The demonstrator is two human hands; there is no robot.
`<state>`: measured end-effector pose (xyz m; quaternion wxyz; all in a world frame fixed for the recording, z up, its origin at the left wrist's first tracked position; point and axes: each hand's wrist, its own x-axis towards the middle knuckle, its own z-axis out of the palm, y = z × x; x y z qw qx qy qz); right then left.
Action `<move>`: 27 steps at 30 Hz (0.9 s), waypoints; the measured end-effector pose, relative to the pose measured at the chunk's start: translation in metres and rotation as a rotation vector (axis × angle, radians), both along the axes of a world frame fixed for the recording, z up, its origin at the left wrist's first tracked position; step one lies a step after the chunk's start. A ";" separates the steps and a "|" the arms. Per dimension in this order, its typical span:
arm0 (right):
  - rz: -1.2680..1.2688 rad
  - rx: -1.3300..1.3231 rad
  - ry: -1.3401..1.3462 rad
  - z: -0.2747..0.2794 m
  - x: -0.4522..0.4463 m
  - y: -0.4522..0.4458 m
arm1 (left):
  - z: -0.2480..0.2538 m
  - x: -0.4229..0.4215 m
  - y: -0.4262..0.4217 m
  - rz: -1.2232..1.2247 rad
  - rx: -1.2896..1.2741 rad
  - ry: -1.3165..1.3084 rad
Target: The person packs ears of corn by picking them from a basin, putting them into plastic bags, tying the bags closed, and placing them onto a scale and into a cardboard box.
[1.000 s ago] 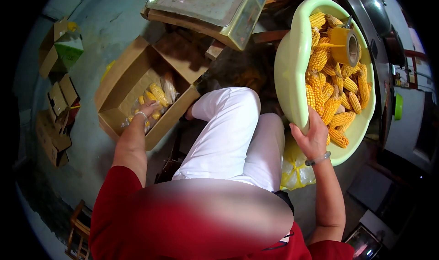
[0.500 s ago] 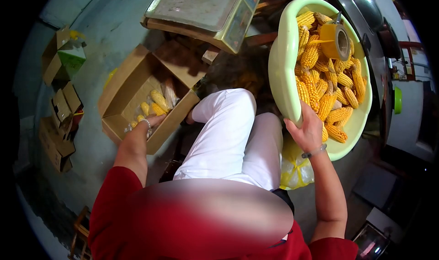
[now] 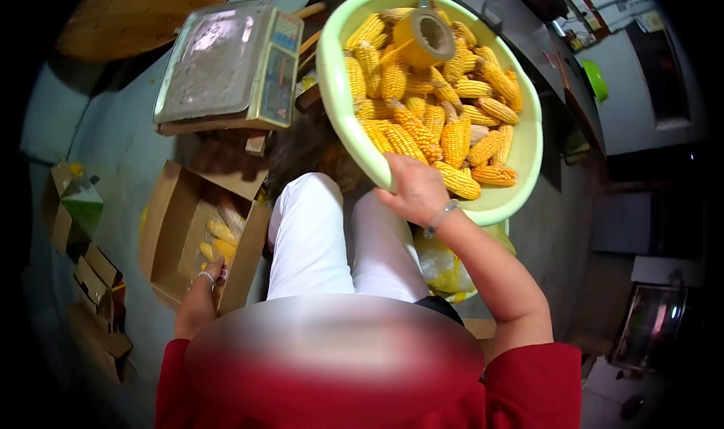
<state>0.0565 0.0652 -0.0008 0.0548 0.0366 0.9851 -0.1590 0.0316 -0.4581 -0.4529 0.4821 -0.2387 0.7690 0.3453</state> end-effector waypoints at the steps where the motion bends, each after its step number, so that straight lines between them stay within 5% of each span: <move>1: 0.002 0.003 -0.003 0.001 0.000 0.000 | 0.002 -0.005 0.002 0.009 -0.008 0.020; 5: 0.026 0.018 -0.003 0.000 0.005 0.005 | 0.019 -0.033 0.016 -0.054 -0.071 0.536; 8: 0.044 0.007 0.025 0.002 0.007 0.005 | 0.038 -0.056 0.043 0.133 0.107 0.680; 15: 0.088 -0.128 0.088 0.010 0.027 0.024 | 0.205 -0.068 0.173 0.272 0.554 0.663; 20: -0.064 -0.290 0.410 0.031 0.065 0.059 | 0.296 -0.046 0.254 0.116 0.654 0.653; 27: -0.417 -0.375 0.514 0.044 0.152 0.141 | 0.341 -0.012 0.338 -0.106 0.806 0.614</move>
